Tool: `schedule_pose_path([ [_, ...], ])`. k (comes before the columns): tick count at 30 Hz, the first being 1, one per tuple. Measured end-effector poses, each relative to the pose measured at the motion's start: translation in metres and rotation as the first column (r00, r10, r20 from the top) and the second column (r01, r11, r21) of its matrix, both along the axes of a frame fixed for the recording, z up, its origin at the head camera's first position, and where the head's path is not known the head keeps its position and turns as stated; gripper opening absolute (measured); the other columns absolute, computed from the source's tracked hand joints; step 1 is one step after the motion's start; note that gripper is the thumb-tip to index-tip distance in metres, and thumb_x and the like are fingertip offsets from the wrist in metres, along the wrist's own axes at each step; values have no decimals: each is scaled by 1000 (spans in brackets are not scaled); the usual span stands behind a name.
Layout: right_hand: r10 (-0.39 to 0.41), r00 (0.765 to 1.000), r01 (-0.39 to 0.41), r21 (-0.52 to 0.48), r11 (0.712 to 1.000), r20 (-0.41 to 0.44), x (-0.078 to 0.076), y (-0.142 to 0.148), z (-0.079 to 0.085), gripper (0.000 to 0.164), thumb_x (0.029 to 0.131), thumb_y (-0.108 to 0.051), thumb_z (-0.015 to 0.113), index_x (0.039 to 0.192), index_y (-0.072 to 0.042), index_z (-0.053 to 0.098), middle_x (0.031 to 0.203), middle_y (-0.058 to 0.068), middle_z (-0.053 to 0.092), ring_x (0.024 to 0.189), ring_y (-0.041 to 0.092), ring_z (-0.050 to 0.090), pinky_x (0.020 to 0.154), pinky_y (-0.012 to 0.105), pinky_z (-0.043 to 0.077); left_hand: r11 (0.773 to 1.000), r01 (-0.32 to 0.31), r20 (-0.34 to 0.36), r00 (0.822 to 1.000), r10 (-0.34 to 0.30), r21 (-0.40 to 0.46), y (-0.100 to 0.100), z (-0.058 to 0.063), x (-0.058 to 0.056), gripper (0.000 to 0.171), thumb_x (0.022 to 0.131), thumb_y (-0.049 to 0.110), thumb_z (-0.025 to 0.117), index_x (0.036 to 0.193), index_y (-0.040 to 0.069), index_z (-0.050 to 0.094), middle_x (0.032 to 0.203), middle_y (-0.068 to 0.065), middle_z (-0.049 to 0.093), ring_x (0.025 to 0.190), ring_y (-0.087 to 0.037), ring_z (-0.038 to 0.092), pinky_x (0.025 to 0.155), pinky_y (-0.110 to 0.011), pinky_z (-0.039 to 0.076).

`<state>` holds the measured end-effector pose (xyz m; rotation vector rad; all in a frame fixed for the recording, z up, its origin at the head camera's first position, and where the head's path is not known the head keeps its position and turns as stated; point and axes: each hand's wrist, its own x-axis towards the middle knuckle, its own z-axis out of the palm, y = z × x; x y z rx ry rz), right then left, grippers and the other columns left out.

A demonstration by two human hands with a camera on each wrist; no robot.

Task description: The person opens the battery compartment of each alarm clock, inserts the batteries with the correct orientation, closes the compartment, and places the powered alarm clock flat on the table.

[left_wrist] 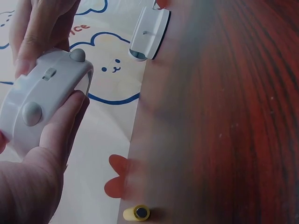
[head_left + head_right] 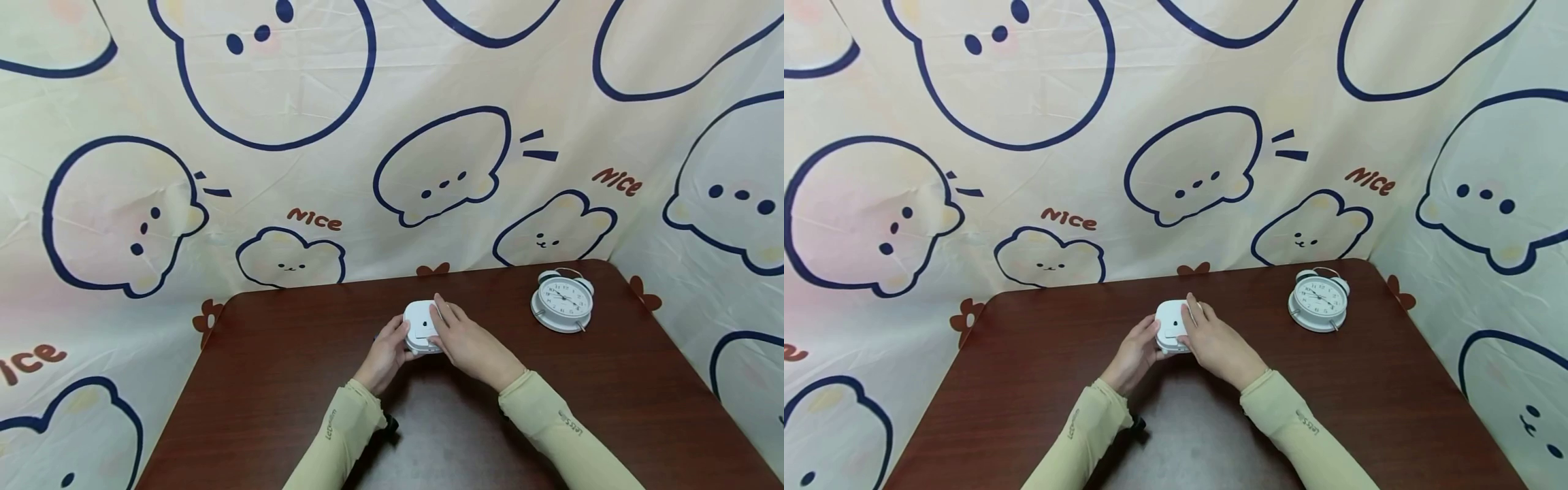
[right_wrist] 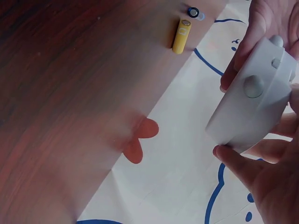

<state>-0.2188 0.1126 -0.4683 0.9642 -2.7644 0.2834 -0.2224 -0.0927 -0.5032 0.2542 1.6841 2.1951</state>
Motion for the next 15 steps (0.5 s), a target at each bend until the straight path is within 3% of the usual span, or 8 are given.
schedule_pose_path([
  [11,7,1000,-7,-30,1000,0,0,-1,-1,55,108,-30,55,148,8,49,160,29,40,138,39,51,104,45,53,1000,-4,17,1000,4,9,-1,-3,0,53,114,27,31,158,-2,23,150,-29,44,114,-11,63,91,-28,56],
  [15,0,999,-4,-67,998,-52,-3,2,-2,51,106,-29,59,144,4,56,156,26,47,133,38,57,102,46,55,1000,-1,15,1000,0,5,0,-4,0,54,114,29,32,158,-1,24,149,-27,44,114,-11,63,93,-29,56],
])
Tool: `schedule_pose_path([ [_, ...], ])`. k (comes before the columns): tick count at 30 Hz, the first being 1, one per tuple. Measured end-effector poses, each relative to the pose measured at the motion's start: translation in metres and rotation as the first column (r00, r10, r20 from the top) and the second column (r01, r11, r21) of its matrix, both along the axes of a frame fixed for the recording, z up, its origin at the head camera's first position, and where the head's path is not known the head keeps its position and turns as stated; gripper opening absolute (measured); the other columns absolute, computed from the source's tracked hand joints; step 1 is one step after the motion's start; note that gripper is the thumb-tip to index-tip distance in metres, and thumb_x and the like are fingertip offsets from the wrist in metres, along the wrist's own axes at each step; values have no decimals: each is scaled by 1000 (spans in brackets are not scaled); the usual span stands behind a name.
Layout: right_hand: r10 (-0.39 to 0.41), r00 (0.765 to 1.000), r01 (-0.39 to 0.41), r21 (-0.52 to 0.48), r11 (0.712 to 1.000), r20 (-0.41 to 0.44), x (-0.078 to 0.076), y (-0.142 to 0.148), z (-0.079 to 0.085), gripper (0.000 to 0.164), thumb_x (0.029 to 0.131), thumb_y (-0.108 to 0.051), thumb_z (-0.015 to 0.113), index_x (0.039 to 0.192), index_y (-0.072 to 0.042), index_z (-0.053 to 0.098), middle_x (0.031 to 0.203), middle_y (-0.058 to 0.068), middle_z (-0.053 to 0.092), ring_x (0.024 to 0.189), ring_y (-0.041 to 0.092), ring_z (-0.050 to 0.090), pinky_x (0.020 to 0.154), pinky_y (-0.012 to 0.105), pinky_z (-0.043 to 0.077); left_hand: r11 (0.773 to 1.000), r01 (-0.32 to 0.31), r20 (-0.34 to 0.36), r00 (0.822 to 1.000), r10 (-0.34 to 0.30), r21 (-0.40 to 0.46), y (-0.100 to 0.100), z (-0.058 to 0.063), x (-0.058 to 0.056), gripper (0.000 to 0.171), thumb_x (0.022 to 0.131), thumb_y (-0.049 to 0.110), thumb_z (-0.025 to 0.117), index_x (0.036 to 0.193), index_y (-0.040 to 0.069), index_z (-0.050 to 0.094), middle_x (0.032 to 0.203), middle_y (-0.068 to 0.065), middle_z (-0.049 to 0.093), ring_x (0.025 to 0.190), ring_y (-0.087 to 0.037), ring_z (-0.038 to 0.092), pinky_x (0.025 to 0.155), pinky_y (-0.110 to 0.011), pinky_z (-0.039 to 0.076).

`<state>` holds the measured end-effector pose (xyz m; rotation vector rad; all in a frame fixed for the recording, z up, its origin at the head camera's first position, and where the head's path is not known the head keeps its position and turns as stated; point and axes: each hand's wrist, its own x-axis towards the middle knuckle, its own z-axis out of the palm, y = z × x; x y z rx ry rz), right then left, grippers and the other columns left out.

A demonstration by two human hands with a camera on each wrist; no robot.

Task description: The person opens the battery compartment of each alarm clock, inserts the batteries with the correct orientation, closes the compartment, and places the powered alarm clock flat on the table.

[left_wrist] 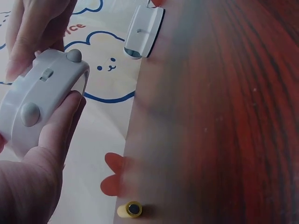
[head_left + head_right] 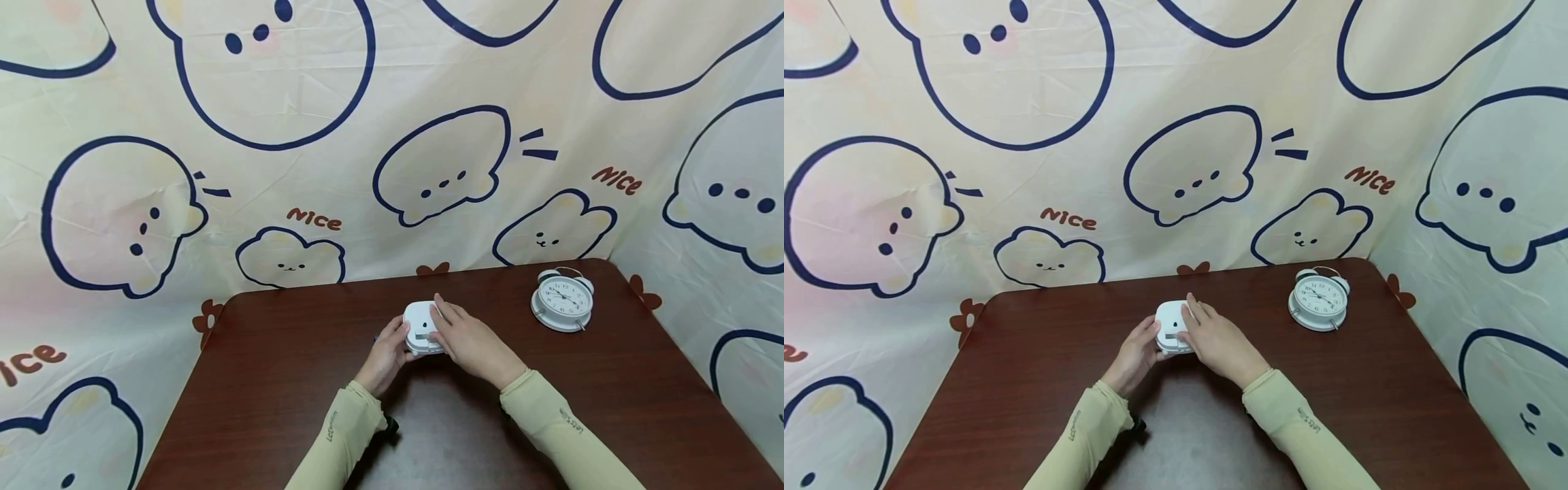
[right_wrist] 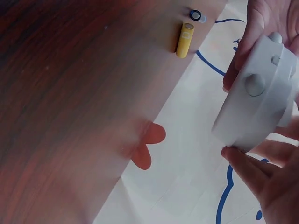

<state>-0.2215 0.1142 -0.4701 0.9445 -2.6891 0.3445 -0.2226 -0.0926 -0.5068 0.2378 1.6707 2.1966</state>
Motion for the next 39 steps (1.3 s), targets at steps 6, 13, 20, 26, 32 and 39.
schedule_pose_path([
  [6,-29,992,22,-64,998,-119,-4,3,-2,45,103,-33,65,138,-4,66,149,18,58,132,38,60,104,50,53,1000,-6,-4,1000,6,18,1,2,-2,55,114,31,34,159,1,24,152,-26,43,120,-15,62,96,-31,56],
  [13,44,965,-78,-123,989,-258,-9,4,-5,26,99,-33,70,114,-12,73,124,6,69,125,27,61,108,44,50,999,-19,6,1000,19,36,1,3,-2,53,114,31,34,159,3,27,153,-25,44,120,-14,62,95,-30,56],
  [20,160,904,-215,-97,972,-396,-10,2,-4,11,91,-21,80,98,-15,73,101,-1,67,107,21,63,99,38,53,999,-41,9,999,41,35,1,3,-3,51,114,31,33,156,3,30,149,-22,46,116,-13,63,93,-30,57],
  [26,190,870,-233,-39,972,-455,-8,-1,-3,21,79,-10,90,95,-14,77,93,-2,70,96,18,66,95,35,55,999,-48,4,999,48,24,0,1,-4,51,114,31,35,155,1,31,145,-20,51,113,-11,65,91,-29,57],
  [32,203,864,-252,-47,967,-460,-6,-3,-2,31,73,-5,94,99,-15,79,94,-2,71,91,14,67,84,30,59,999,-46,7,999,46,13,-2,1,-4,54,114,34,36,156,1,30,147,-23,48,114,-11,64,92,-29,56],
  [39,203,880,-268,-96,959,-429,-3,-3,-2,34,73,0,92,102,-14,81,97,-2,73,90,12,65,79,25,60,999,-33,5,999,33,18,-2,0,-3,54,114,32,36,158,2,28,150,-23,45,118,-13,62,94,-29,55],
])
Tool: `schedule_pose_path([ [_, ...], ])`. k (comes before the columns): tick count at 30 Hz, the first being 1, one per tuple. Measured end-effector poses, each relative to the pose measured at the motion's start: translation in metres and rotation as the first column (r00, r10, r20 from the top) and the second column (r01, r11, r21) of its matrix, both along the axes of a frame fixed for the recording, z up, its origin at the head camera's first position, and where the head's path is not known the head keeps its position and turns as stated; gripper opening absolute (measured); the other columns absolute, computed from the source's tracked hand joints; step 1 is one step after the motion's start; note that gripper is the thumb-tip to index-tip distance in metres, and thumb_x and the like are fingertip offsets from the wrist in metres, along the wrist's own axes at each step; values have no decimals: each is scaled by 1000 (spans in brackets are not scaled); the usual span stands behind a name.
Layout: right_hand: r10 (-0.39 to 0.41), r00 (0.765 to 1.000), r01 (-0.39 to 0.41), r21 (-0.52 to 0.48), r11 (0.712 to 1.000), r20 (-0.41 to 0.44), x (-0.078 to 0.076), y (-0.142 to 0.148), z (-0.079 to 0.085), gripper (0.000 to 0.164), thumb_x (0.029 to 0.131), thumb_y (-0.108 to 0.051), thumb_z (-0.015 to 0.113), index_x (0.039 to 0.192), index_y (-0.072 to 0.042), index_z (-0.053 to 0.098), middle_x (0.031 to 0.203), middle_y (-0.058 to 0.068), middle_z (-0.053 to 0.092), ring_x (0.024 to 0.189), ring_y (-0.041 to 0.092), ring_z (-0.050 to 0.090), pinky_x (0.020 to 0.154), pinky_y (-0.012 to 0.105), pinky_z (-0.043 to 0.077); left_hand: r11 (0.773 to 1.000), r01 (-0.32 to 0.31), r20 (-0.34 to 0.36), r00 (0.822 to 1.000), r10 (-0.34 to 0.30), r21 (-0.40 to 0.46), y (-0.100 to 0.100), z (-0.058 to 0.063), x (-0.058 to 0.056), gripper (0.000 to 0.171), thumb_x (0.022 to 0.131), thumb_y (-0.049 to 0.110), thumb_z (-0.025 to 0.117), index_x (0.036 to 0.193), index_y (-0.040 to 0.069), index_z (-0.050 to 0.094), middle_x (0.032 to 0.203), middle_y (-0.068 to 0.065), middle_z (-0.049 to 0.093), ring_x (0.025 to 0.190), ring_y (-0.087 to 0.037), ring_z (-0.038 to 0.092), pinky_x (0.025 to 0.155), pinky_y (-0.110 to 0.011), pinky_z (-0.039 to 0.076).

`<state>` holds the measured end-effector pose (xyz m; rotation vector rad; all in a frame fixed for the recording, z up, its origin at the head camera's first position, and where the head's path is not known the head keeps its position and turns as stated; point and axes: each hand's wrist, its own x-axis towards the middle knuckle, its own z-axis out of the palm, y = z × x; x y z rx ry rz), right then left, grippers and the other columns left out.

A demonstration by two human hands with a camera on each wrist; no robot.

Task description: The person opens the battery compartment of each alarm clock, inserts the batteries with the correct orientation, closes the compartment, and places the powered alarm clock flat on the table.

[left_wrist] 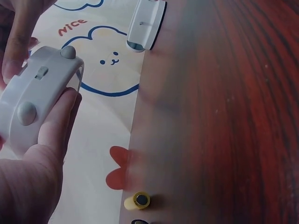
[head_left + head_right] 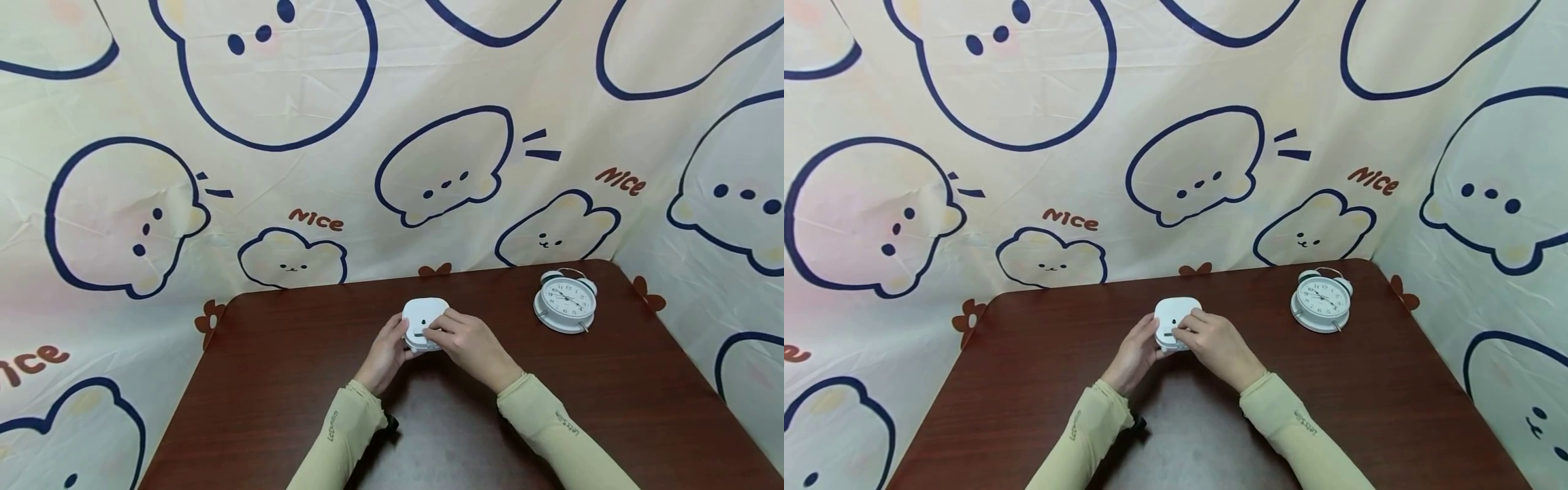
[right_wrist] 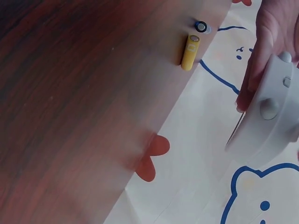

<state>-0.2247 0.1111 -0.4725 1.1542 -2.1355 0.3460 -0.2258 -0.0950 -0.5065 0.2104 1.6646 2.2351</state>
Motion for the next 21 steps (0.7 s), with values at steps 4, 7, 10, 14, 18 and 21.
schedule_pose_path([
  [4,16,1000,-15,-10,1000,24,1,0,0,37,72,3,91,104,-13,80,100,-1,72,94,13,66,80,25,60,1000,7,-2,1000,-7,-12,0,-1,0,54,114,33,37,157,2,28,149,-23,46,117,-13,61,94,-29,55],
  [7,20,999,-20,-16,1000,38,2,-1,0,36,72,3,91,103,-12,80,100,-1,72,93,13,66,80,25,60,1000,8,-1,1000,-8,-20,-1,-2,1,54,114,33,37,158,3,28,149,-23,45,117,-12,61,93,-29,55],
  [10,22,999,-21,-15,1000,49,3,-1,1,33,74,2,90,103,-11,79,100,0,73,93,14,66,80,25,60,1000,8,-10,1000,-8,-22,-1,-2,1,54,114,33,37,158,3,27,150,-24,44,117,-12,61,93,-29,55],
  [14,18,998,-17,-11,1000,53,3,-1,2,30,75,1,90,101,-10,80,100,1,73,94,15,67,80,26,60,1000,7,-14,1000,-7,-27,0,-2,1,52,114,32,36,157,3,29,147,-22,46,116,-12,61,92,-30,55],
  [18,1,998,-1,-5,1000,58,4,0,2,33,73,1,91,102,-8,80,100,2,73,95,15,67,81,27,61,999,19,-15,1000,-19,-35,0,-2,2,50,114,30,36,156,4,29,144,-21,48,115,-13,61,91,-30,55],
  [21,-16,998,16,2,1000,64,4,1,2,36,71,3,92,103,-8,80,101,2,74,95,15,67,82,27,61,999,33,-22,999,-34,-34,0,-3,2,52,114,31,36,157,4,27,146,-22,47,117,-14,61,91,-30,55],
])
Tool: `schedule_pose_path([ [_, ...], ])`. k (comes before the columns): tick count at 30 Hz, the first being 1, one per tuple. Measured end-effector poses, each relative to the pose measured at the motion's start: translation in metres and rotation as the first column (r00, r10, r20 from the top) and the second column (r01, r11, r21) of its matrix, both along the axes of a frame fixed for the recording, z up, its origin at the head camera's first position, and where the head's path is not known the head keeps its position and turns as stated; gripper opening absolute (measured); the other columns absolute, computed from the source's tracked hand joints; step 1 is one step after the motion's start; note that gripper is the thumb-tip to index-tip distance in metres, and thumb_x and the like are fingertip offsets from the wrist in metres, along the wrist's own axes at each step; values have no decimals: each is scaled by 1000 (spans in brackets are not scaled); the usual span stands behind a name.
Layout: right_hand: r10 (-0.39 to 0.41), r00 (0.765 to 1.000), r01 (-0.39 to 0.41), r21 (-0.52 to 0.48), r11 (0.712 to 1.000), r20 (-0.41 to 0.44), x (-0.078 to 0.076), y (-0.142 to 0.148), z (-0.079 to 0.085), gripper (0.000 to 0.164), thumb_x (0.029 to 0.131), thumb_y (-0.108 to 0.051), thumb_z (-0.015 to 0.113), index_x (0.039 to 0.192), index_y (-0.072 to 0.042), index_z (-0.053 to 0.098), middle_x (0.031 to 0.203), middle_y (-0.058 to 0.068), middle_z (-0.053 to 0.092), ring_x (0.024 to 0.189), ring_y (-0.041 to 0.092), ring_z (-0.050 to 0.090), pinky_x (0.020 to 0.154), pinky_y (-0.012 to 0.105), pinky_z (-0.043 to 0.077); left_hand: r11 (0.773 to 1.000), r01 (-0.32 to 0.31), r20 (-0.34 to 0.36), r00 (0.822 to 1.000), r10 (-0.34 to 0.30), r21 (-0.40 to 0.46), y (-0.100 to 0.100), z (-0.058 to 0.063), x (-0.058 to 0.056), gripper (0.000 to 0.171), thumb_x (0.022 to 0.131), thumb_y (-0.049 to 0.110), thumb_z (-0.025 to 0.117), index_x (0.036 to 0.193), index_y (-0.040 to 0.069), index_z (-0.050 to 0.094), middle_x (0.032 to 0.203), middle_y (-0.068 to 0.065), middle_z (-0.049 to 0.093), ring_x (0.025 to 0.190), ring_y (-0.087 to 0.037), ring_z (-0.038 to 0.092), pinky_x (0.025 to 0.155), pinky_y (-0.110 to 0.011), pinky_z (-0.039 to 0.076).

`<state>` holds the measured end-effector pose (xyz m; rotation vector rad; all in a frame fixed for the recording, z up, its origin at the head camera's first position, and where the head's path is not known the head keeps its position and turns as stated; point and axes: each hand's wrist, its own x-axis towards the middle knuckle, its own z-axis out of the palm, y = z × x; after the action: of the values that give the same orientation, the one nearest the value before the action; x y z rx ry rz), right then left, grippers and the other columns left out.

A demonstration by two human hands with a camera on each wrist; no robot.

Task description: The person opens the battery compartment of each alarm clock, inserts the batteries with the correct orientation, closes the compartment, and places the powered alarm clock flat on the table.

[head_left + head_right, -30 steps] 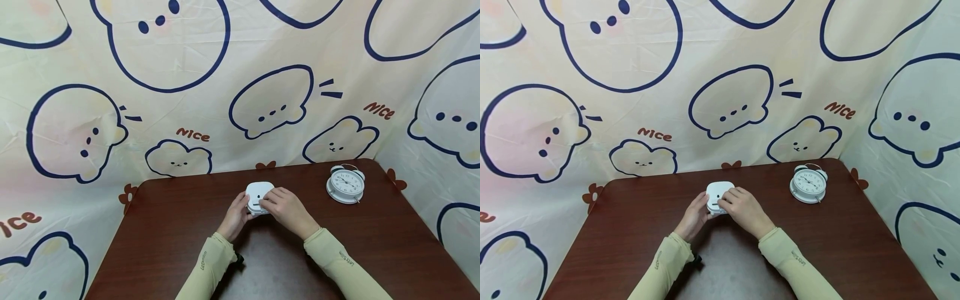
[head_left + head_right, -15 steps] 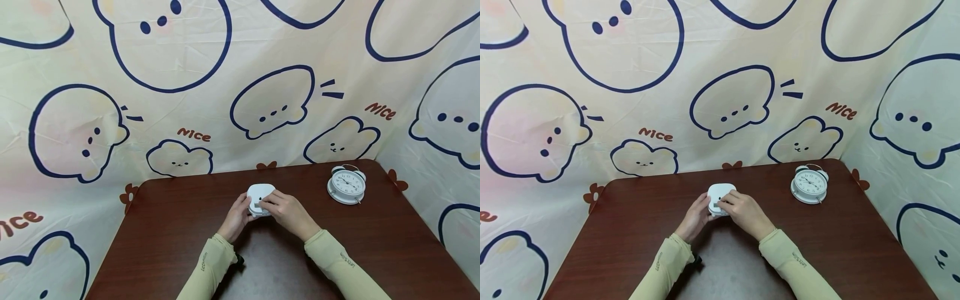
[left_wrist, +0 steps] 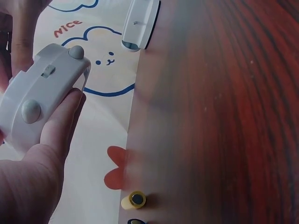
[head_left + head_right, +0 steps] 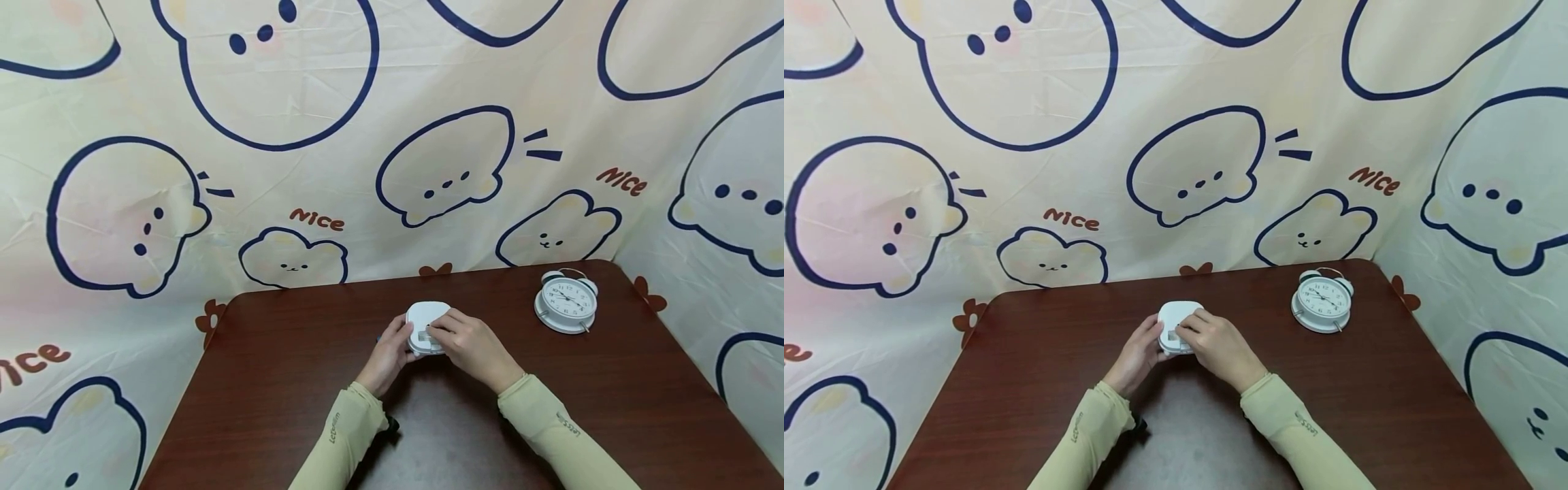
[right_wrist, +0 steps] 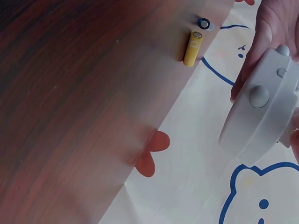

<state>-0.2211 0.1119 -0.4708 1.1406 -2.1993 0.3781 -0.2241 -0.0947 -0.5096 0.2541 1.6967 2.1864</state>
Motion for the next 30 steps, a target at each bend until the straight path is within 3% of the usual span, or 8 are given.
schedule_pose_path([
  [8,-8,1000,8,6,1000,-1,0,2,1,36,71,4,92,103,-8,80,99,2,73,94,16,67,80,27,61,1000,22,2,1000,-22,14,1,2,1,55,114,35,37,159,6,25,153,-24,43,125,-16,60,95,-31,56],
  [20,-2,1000,2,-35,999,-3,-1,5,3,38,71,6,91,103,-9,80,98,1,73,90,15,66,77,26,60,1000,15,3,1000,-15,-14,0,3,1,55,114,35,36,159,6,25,150,-23,46,119,-15,61,92,-30,55],
  [30,44,999,-39,-173,984,26,-3,10,4,30,73,6,89,98,-8,81,95,1,75,86,14,68,74,26,60,1000,-9,-5,1000,9,2,1,2,1,50,114,29,34,156,3,28,139,-19,52,110,-11,63,89,-30,55],
])
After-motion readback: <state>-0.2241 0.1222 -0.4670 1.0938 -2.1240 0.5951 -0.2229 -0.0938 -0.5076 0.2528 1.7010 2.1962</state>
